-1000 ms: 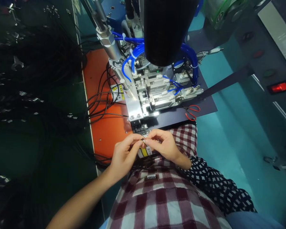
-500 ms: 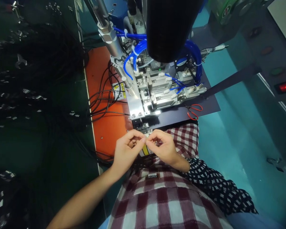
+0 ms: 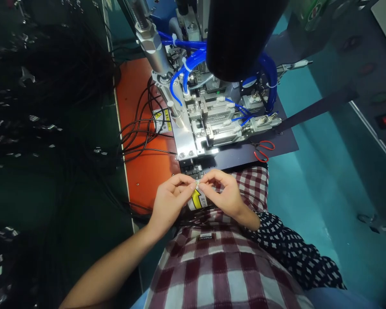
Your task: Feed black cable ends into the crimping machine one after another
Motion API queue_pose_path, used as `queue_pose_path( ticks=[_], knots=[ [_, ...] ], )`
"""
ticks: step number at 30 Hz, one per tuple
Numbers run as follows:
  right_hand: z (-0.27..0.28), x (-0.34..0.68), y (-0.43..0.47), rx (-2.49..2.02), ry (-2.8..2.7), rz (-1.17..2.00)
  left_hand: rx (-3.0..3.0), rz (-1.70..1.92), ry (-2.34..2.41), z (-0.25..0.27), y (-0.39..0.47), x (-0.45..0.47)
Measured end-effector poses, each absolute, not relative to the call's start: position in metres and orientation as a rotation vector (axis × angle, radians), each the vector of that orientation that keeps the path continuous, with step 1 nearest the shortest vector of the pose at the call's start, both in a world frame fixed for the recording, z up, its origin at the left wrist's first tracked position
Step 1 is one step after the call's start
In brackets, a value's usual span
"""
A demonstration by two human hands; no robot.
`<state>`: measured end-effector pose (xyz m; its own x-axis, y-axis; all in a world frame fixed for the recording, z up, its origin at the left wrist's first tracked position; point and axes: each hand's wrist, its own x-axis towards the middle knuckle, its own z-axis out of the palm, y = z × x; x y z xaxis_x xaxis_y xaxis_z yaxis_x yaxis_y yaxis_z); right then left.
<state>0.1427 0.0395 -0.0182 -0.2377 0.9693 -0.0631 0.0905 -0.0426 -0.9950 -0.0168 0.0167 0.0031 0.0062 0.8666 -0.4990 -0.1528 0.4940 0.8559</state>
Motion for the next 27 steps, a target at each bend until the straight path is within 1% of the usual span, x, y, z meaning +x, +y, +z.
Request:
queue_pose_path(
  ticks=[15, 27],
  knots=[
    [-0.0160, 0.1380, 0.0404, -1.194, -1.339, 1.453, 0.773, 0.873, 1.345, 0.0025, 0.0163, -0.0174],
    [-0.0209, 0.1370, 0.0369, -1.192, -1.302, 1.487, 0.693, 0.879, 1.315, 0.0019, 0.0169, -0.0162]
  ],
)
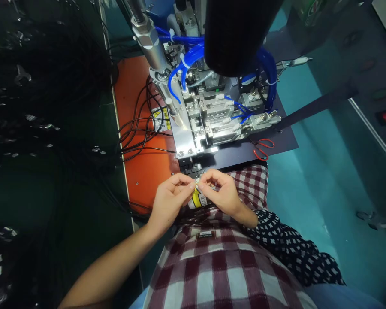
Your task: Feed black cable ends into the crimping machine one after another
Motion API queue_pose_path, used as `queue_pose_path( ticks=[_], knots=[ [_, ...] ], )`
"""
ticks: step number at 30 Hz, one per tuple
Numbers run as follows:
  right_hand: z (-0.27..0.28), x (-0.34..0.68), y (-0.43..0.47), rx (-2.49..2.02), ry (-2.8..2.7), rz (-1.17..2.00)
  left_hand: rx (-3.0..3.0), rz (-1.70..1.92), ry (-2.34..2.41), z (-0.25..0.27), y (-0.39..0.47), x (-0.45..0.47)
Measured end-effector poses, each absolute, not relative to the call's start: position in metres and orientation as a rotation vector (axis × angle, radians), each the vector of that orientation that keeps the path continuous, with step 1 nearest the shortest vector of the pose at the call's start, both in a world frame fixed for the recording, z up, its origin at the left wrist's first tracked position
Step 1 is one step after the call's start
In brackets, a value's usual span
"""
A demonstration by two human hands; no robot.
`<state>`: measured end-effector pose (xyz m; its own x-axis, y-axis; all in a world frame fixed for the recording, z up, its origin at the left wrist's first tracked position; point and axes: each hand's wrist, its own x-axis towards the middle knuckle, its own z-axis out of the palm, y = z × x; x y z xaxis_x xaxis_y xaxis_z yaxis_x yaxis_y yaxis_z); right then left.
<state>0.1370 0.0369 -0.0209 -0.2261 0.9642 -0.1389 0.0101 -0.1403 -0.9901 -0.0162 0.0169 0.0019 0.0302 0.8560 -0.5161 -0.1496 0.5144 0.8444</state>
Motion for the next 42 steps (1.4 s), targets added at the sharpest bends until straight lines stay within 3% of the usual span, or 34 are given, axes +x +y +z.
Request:
queue_pose_path(
  ticks=[13, 16, 20, 24, 28, 33, 42],
  knots=[
    [-0.018, 0.141, 0.034, -1.159, -1.669, 1.010, 0.735, 0.879, 1.313, 0.000, 0.015, -0.018],
    [-0.017, 0.140, 0.034, -1.162, -1.557, 1.163, 0.800, 0.928, 1.342, 0.002, 0.012, -0.015],
    [-0.014, 0.139, 0.033, -1.168, -1.196, 1.639, 0.861, 1.026, 1.305, 0.001, 0.010, -0.015],
    [-0.011, 0.141, 0.033, -1.124, -1.034, 1.883, 0.778, 0.838, 1.107, 0.001, 0.017, -0.024],
    [-0.014, 0.146, 0.039, -1.141, -1.011, 1.904, 0.927, 0.698, 1.172, 0.008, 0.025, -0.031],
    [-0.024, 0.150, 0.060, -1.199, -1.036, 1.799, 1.765, 0.811, 1.538, 0.005, 0.030, -0.035],
    [-0.042, 0.147, 0.081, -1.219, -1.134, 1.823, 2.345, 0.761, 1.392, -0.019, 0.043, -0.049]
  ],
)
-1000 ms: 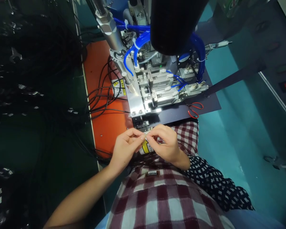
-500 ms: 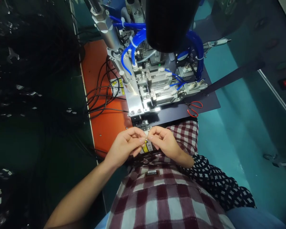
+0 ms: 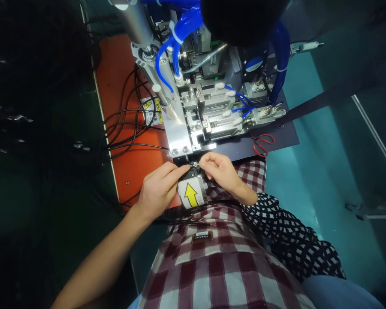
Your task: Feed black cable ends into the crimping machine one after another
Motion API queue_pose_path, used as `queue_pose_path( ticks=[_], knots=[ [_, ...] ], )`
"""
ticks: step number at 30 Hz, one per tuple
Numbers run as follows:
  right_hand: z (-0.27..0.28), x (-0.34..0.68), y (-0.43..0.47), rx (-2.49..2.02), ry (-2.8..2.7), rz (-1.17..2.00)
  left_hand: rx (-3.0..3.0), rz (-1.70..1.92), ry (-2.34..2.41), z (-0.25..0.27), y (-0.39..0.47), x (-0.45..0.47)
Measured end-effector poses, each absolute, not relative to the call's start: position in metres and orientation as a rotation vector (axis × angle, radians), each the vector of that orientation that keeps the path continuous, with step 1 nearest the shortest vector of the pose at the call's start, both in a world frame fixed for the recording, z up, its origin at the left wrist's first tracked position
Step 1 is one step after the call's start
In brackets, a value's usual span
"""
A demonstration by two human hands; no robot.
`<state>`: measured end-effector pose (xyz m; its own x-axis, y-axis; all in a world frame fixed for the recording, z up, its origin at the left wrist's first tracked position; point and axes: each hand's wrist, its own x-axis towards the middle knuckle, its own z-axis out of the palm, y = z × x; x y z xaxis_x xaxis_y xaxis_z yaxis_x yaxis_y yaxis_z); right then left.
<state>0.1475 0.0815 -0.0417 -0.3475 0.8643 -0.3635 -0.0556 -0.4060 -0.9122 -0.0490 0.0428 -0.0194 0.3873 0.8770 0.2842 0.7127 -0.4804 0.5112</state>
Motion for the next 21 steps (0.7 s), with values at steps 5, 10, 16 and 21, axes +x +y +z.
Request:
queue_pose_path(
  ticks=[5, 10, 16, 21],
  knots=[
    [-0.0427, 0.1476, 0.0820, -1.233, -1.157, 1.829, 2.408, 0.679, 1.381, -0.0189, 0.0445, -0.0519],
    [-0.0446, 0.1491, 0.0826, -1.240, -1.175, 1.820, 2.491, 0.657, 1.350, -0.0210, 0.0448, -0.0515],
    [-0.0463, 0.1488, 0.0826, -1.237, -1.196, 1.812, 2.593, 0.639, 1.344, -0.0210, 0.0450, -0.0515],
    [-0.0473, 0.1479, 0.0830, -1.245, -1.184, 1.817, 2.637, 0.604, 1.331, -0.0219, 0.0459, -0.0523]
  ],
)
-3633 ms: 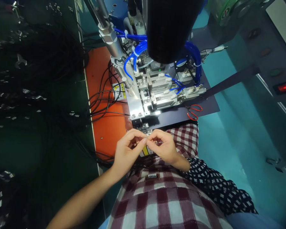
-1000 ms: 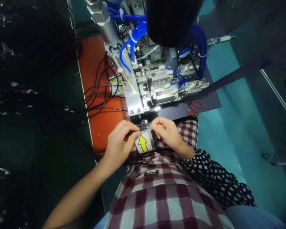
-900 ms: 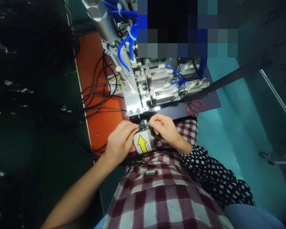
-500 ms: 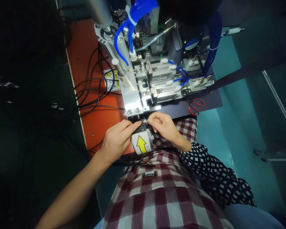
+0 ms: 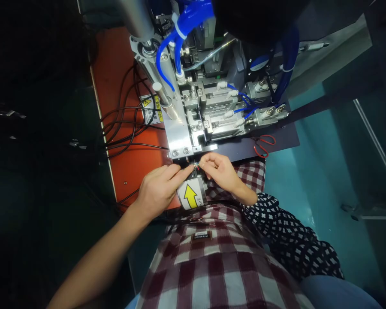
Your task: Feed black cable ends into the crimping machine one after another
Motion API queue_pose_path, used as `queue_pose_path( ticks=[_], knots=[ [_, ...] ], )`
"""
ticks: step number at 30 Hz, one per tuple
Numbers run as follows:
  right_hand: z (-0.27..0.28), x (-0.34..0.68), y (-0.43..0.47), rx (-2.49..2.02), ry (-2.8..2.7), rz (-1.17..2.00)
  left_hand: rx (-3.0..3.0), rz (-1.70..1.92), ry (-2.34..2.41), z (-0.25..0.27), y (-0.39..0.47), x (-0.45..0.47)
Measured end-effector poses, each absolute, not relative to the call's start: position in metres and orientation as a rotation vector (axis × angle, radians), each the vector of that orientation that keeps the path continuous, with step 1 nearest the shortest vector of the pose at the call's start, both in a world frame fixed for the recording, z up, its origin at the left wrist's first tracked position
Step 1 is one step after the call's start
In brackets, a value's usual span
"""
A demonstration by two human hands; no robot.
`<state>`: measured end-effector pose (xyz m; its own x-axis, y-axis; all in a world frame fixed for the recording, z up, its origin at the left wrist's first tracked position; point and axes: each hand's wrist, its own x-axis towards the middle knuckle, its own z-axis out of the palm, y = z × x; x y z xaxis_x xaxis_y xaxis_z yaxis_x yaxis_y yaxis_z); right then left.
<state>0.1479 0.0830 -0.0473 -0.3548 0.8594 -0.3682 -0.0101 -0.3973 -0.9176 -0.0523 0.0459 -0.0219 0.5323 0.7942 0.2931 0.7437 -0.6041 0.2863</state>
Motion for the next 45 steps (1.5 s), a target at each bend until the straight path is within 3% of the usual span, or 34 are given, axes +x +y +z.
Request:
queue_pose_path(
  ticks=[23, 32, 37, 45],
  knots=[
    [-0.057, 0.149, 0.079, -1.275, -1.277, 1.726, 2.689, 0.508, 1.382, -0.023, 0.047, -0.051],
    [-0.047, 0.148, 0.079, -1.468, -1.583, 1.422, 2.704, 0.422, 1.413, -0.023, 0.045, -0.050],
    [-0.050, 0.155, 0.078, -1.432, -1.424, 1.554, 2.735, 0.403, 1.402, -0.024, 0.045, -0.050],
    [-0.045, 0.150, 0.075, -1.367, -1.612, 1.205, 2.732, 0.471, 1.376, -0.026, 0.045, -0.050]
  ],
)
